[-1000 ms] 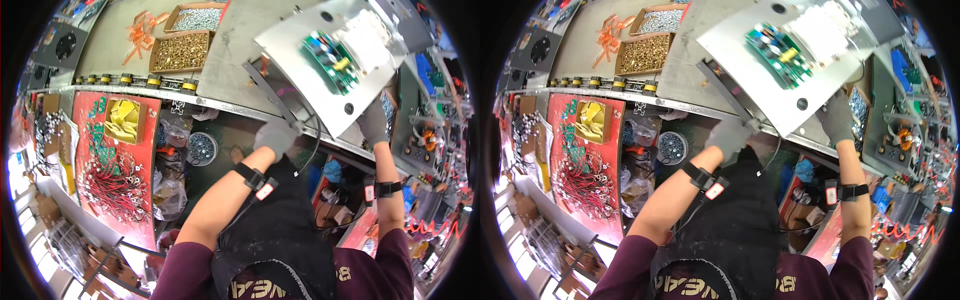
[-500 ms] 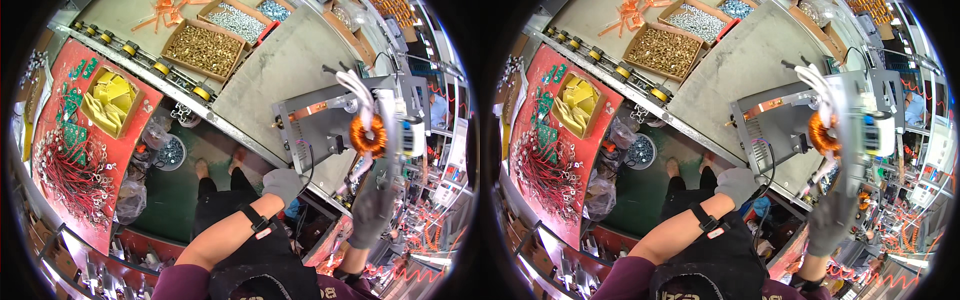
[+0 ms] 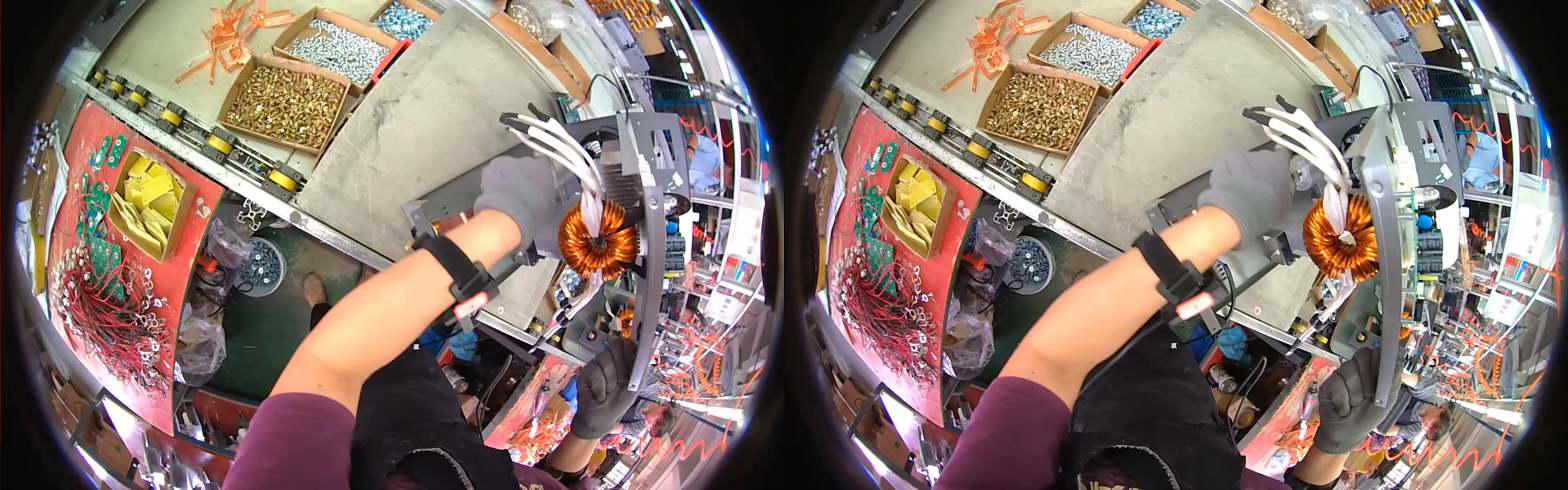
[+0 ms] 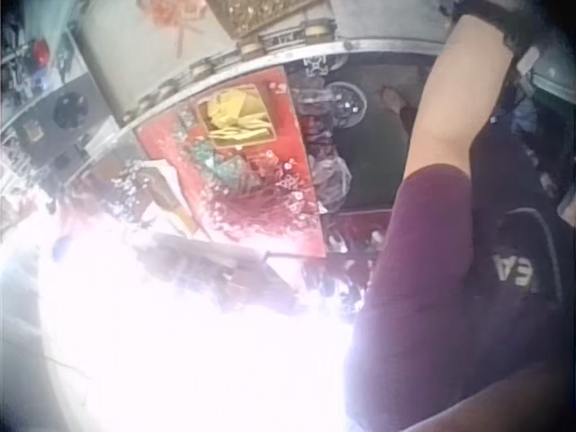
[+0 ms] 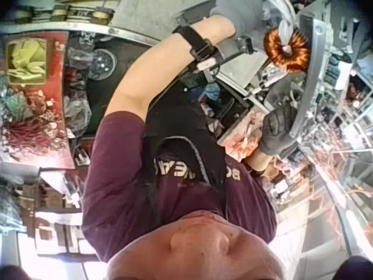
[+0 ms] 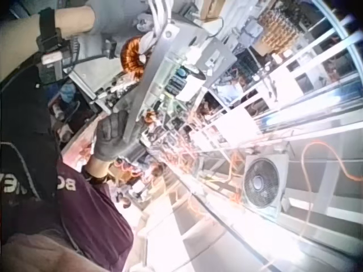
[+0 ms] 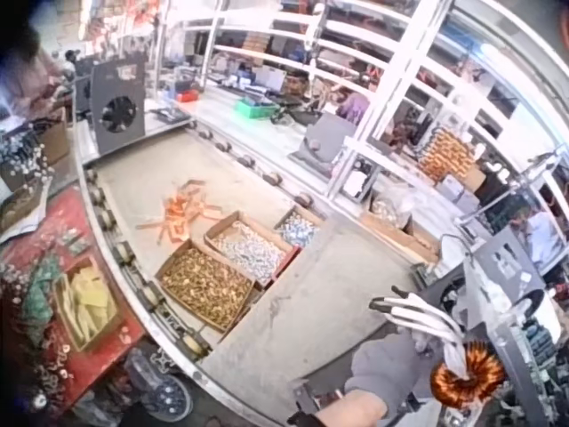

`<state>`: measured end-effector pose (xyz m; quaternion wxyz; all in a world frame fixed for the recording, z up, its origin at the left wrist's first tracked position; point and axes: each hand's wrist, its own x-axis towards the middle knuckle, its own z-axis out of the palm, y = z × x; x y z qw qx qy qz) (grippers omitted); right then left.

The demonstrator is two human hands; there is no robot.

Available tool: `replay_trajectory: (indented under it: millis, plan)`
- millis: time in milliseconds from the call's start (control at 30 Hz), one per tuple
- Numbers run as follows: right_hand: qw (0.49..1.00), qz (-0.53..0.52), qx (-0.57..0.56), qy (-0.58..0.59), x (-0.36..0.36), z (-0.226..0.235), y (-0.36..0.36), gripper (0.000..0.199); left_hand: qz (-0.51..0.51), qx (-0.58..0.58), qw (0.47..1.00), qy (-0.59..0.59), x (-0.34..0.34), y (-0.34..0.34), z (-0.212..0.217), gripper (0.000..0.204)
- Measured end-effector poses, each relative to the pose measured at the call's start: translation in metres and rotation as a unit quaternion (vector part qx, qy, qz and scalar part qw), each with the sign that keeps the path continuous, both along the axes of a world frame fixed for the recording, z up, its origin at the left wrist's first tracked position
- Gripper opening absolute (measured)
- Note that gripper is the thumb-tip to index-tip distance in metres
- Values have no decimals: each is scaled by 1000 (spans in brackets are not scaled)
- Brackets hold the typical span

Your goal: Assemble electronic components on an industrial production line using an electric screwdriver.

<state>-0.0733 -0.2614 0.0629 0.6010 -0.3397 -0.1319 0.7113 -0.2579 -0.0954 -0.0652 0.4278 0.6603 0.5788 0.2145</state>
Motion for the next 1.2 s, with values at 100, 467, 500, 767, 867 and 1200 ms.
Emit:
replay_trajectory:
  millis: [100, 467, 500, 767, 867, 1200]
  plan:
    - [1000, -1, -3, -6, 4, 0, 1, 28, 81, 28, 996, 11, 19, -4, 0, 43]
    - [1000, -7, 5, -17, 8, -2, -1, 24, 304, 250, 908, -143, 48, -1, -27, 39]
    - [1000, -7, 1, -17, 8, -1, -1, 24, 330, 316, 874, -165, 49, -3, -27, 39]
    - [1000, -10, 11, -1, 13, -1, 1, 25, 284, 389, 862, -158, 51, -6, -35, 45]
    - [1000, -12, 11, 10, 12, -3, 2, 26, 281, 369, 878, -115, 53, 0, -30, 55]
    - [1000, -24, -2, 0, 5, -1, 3, 28, 215, 177, 944, -175, 50, 30, -23, 30]
